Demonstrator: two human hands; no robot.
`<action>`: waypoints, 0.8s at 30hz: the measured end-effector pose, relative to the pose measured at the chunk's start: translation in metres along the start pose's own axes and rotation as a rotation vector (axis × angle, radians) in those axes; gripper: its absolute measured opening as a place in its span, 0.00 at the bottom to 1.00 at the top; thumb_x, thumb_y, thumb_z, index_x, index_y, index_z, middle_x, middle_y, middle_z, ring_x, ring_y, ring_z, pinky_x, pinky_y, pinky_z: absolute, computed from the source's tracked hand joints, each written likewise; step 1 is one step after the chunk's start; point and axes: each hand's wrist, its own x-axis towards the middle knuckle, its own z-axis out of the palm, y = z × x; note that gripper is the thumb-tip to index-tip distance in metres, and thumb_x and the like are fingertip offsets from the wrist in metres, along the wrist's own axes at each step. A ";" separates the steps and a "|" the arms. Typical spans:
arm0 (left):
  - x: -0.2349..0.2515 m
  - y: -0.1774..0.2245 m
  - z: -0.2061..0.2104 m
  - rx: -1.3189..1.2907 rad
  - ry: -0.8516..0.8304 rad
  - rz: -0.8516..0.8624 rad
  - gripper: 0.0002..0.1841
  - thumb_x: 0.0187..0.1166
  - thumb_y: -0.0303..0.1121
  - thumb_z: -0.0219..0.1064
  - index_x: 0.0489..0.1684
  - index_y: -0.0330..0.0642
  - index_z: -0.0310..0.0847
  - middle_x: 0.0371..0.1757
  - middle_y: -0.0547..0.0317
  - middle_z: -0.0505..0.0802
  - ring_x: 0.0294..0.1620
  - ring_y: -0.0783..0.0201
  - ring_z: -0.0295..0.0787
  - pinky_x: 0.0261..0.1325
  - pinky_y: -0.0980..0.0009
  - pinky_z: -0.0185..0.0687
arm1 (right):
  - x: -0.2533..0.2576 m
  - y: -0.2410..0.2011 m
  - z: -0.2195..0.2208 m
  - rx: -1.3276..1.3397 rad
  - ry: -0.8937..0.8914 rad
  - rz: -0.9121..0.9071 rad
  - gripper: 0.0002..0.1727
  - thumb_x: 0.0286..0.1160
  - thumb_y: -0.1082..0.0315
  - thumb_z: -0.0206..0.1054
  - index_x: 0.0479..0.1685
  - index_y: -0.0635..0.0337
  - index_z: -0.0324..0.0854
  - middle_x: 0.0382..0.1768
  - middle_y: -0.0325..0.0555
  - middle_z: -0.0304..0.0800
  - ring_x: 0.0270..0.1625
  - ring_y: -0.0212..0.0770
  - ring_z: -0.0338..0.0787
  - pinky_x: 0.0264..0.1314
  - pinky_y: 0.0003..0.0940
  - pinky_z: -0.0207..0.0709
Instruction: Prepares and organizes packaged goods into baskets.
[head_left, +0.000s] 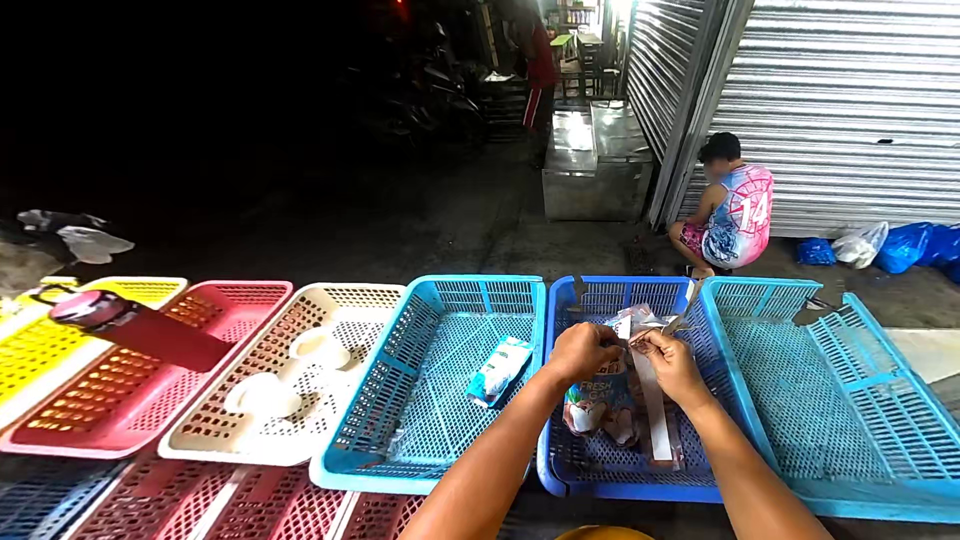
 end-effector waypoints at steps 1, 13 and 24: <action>0.001 0.000 0.000 0.002 -0.005 0.005 0.13 0.84 0.42 0.67 0.54 0.46 0.92 0.52 0.54 0.96 0.58 0.55 0.90 0.67 0.44 0.78 | 0.000 0.000 0.000 0.000 -0.001 -0.002 0.10 0.82 0.73 0.62 0.44 0.69 0.90 0.43 0.47 0.95 0.50 0.27 0.91 0.62 0.24 0.83; 0.010 0.009 0.002 0.095 -0.018 -0.045 0.14 0.84 0.43 0.64 0.53 0.47 0.93 0.52 0.53 0.95 0.59 0.53 0.90 0.65 0.42 0.78 | 0.000 0.000 0.000 -0.003 -0.008 -0.008 0.10 0.82 0.74 0.62 0.45 0.69 0.90 0.44 0.47 0.95 0.51 0.26 0.92 0.63 0.23 0.83; 0.005 0.007 0.018 0.056 0.093 -0.185 0.21 0.76 0.44 0.72 0.60 0.41 0.83 0.50 0.44 0.93 0.56 0.42 0.90 0.59 0.36 0.80 | 0.004 0.003 -0.002 0.014 0.060 -0.032 0.12 0.81 0.78 0.58 0.44 0.71 0.90 0.44 0.48 0.95 0.50 0.29 0.93 0.63 0.26 0.85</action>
